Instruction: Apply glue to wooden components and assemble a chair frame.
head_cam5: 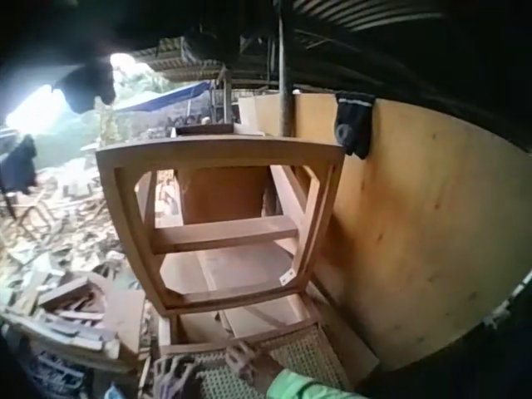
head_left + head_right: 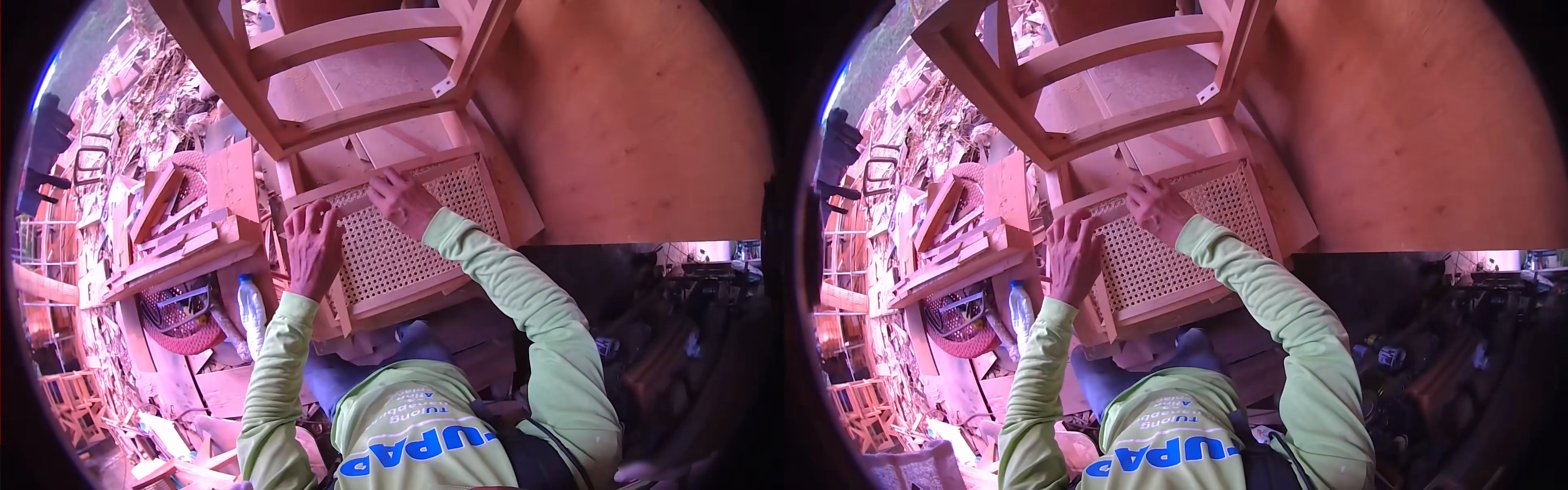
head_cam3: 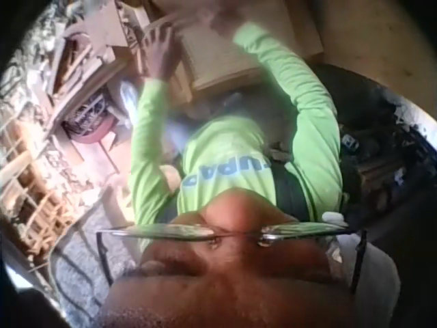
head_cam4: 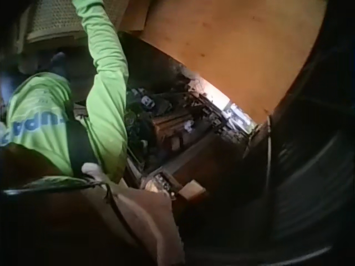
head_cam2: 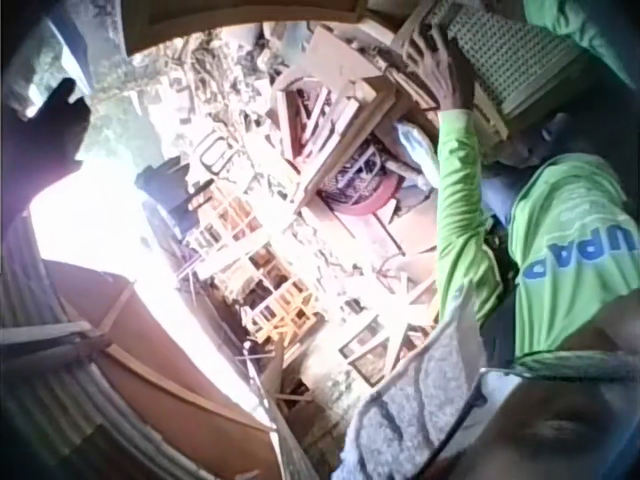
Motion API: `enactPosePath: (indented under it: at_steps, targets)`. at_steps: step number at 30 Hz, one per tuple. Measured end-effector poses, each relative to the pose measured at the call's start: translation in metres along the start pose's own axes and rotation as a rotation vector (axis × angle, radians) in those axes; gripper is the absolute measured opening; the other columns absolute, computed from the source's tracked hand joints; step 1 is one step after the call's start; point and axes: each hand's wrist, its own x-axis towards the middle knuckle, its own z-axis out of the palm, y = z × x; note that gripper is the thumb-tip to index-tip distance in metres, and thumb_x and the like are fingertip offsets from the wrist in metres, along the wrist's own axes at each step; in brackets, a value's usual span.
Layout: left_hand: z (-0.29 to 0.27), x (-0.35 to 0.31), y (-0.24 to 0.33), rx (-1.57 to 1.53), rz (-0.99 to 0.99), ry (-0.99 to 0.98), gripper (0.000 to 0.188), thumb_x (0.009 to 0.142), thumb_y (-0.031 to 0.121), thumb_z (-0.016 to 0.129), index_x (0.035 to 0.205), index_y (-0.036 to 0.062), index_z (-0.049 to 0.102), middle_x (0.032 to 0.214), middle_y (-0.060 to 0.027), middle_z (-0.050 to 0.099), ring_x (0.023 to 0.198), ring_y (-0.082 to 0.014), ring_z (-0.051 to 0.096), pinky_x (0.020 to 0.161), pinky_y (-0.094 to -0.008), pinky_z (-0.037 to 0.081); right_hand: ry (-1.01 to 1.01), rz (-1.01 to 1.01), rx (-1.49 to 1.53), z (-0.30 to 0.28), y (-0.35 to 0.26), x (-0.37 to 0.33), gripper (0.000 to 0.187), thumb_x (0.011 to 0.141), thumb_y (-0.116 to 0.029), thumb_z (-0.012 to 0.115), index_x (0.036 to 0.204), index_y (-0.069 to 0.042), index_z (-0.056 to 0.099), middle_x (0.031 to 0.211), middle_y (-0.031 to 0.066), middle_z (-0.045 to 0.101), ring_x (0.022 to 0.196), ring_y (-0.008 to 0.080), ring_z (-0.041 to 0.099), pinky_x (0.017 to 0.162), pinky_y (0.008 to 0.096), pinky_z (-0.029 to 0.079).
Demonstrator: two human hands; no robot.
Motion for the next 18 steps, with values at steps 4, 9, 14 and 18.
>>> enactPosePath:
  at_steps: [4, 9, 14, 18]
  targets:
    - [0.015, 0.006, -0.009, -0.047, 0.007, -0.046, 0.033, 0.082, 0.002, 0.065, 0.114, 0.0086, 0.063, 0.116, -0.0119, 0.059, 0.111, -0.0357, 0.055, 0.096, -0.0474, 0.043, -0.054, 0.006, -0.011, 0.003, 0.003, 0.002, 0.024, 0.084, -0.016, 0.06, 0.102, -0.001, 0.063, 0.115, 0.0126, 0.063, 0.114, 0.0303, 0.059, 0.089, 0.0417, 0.053]
    - [0.027, 0.013, -0.013, -0.144, 0.005, -0.047, 0.04, 0.077, -0.005, 0.061, 0.115, 0.0083, 0.063, 0.116, -0.0135, 0.058, 0.111, -0.0381, 0.054, 0.094, -0.0474, 0.046, -0.07, 0.024, -0.001, 0.008, 0.007, -0.001, 0.023, 0.083, -0.014, 0.06, 0.102, -0.001, 0.062, 0.112, 0.0125, 0.062, 0.111, 0.0306, 0.059, 0.088, 0.0417, 0.053]
    - [0.032, 0.022, -0.012, -0.179, 0.015, -0.075, 0.042, 0.076, -0.007, 0.061, 0.115, 0.0085, 0.064, 0.116, -0.014, 0.058, 0.111, -0.0383, 0.053, 0.093, -0.0479, 0.049, -0.078, 0.038, 0.046, 0.017, 0.018, -0.006, 0.021, 0.081, -0.011, 0.061, 0.099, 0.0, 0.06, 0.11, 0.0135, 0.061, 0.108, 0.032, 0.058, 0.089, 0.0416, 0.052]
    - [0.04, 0.027, -0.016, -0.195, 0.013, -0.061, 0.042, 0.075, -0.008, 0.061, 0.114, 0.0078, 0.063, 0.114, -0.0142, 0.057, 0.11, -0.0381, 0.053, 0.092, -0.0478, 0.049, -0.095, 0.048, 0.033, 0.016, 0.021, -0.005, 0.02, 0.081, -0.009, 0.061, 0.099, 0.0, 0.06, 0.109, 0.0137, 0.061, 0.107, 0.0321, 0.057, 0.09, 0.0418, 0.051]
